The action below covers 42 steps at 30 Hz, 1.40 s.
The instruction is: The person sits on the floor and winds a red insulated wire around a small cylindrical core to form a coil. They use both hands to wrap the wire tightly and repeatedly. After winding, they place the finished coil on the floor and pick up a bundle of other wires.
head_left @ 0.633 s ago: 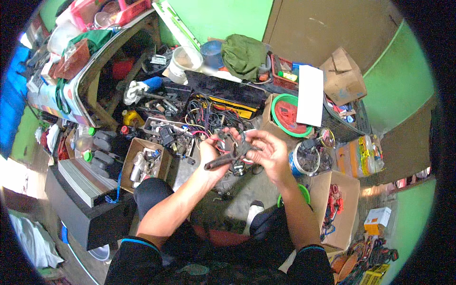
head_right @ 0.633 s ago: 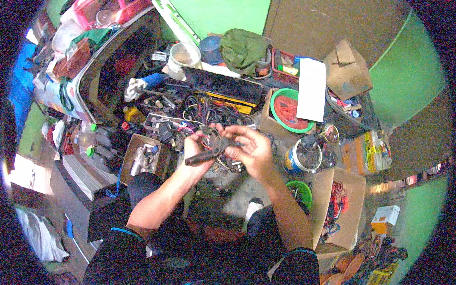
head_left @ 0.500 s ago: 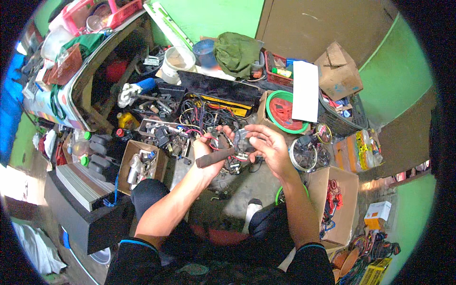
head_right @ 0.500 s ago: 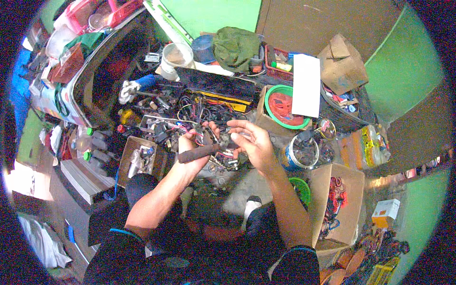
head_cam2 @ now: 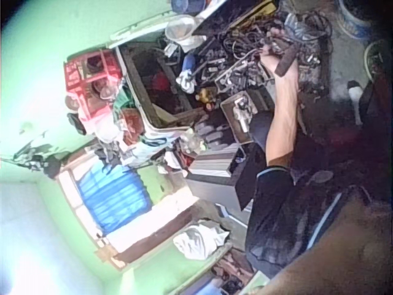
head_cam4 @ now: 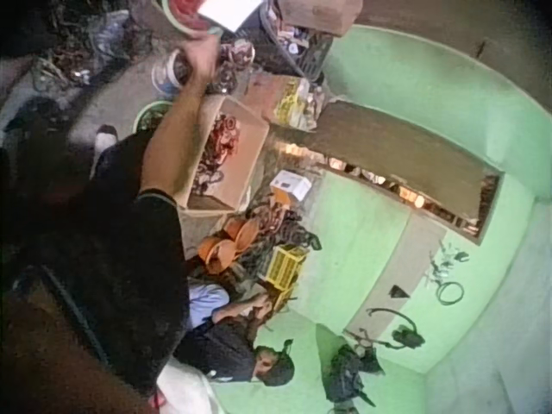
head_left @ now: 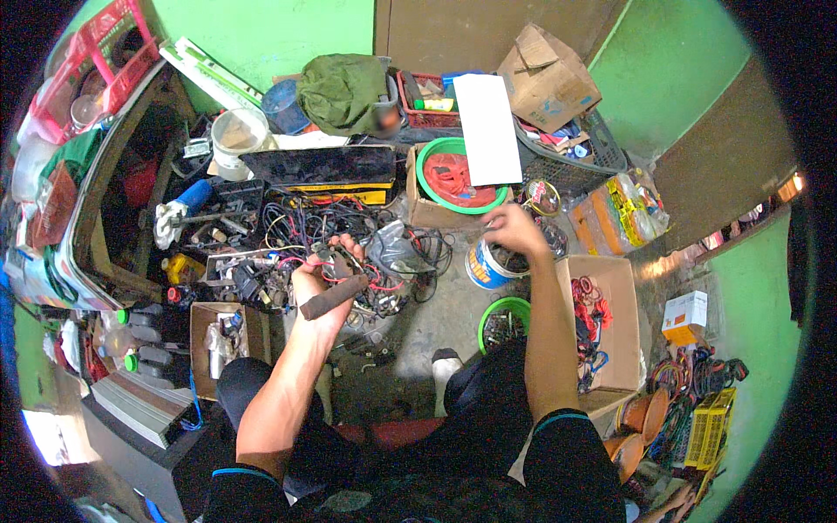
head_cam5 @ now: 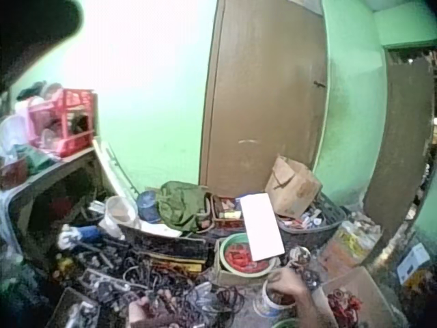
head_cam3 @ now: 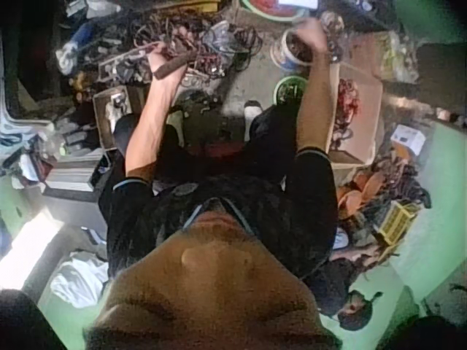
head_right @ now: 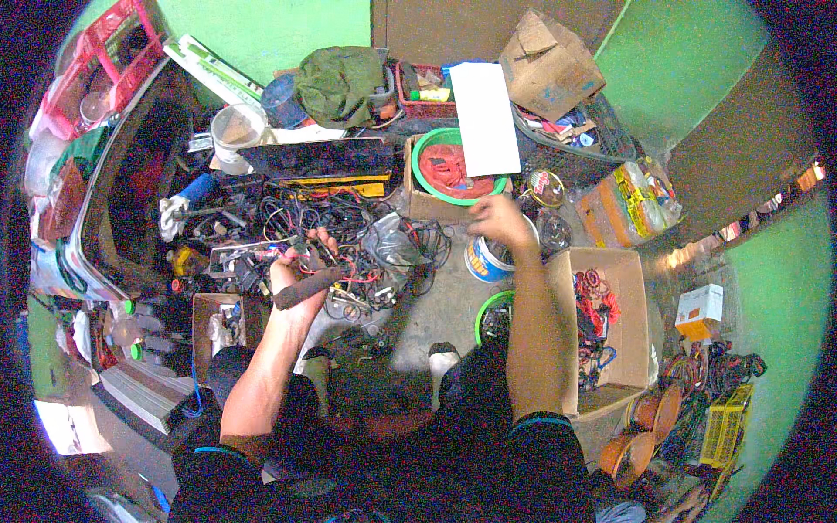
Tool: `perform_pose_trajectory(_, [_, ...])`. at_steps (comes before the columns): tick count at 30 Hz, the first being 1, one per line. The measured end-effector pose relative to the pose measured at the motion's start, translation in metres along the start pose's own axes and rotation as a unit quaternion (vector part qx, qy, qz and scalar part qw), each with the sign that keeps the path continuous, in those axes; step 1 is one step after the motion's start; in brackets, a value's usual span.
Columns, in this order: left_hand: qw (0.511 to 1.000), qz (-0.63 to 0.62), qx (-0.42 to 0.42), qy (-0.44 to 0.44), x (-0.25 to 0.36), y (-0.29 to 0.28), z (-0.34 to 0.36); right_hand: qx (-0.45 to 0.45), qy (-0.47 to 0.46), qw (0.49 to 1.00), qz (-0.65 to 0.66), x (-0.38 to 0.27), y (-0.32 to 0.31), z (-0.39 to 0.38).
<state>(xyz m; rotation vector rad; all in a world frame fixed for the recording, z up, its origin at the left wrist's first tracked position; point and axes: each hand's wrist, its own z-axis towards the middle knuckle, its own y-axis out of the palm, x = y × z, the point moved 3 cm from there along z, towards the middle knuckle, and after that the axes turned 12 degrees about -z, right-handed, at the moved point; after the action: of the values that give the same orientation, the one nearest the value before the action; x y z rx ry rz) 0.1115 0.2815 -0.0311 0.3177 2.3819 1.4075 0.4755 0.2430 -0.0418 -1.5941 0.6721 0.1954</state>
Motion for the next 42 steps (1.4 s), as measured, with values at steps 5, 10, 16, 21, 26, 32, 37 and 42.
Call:
perform_pose_trajectory(5, [0.999,0.03,0.023,0.0,-0.01,0.007,0.003,0.226,0.165,0.959,-0.051,0.142,-0.002,0.014])
perform_pose_trajectory(10, [0.997,0.027,0.072,-0.009,-0.001,-0.005,0.021,0.268,0.218,0.933,-0.097,0.158,0.034,0.031])
perform_pose_trajectory(16, [0.997,0.043,0.066,-0.009,-0.006,-0.004,0.021,0.37,0.19,0.906,-0.084,0.163,0.02,0.036])
perform_pose_trajectory(21, [0.999,0.006,-0.025,-0.023,0.015,-0.007,0.021,0.284,-0.116,0.946,0.101,-0.044,0.0,0.017])
perform_pose_trajectory(26, [0.998,0.015,-0.057,-0.013,0.002,0.003,0.002,0.06,-0.365,0.916,0.154,-0.219,0.036,-0.086])
perform_pose_trajectory(32, [0.992,0.034,-0.103,-0.067,0.005,0.015,-0.027,0.141,-0.453,0.879,0.051,-0.251,0.051,-0.113])
perform_pose_trajectory(37, [0.996,-0.027,-0.088,-0.004,0.018,0.015,-0.029,0.176,-0.383,0.888,0.184,-0.246,0.038,-0.112])
perform_pose_trajectory(42, [0.996,0.009,-0.078,0.034,0.021,0.011,-0.033,0.127,-0.171,0.969,0.127,-0.221,0.041,-0.083])
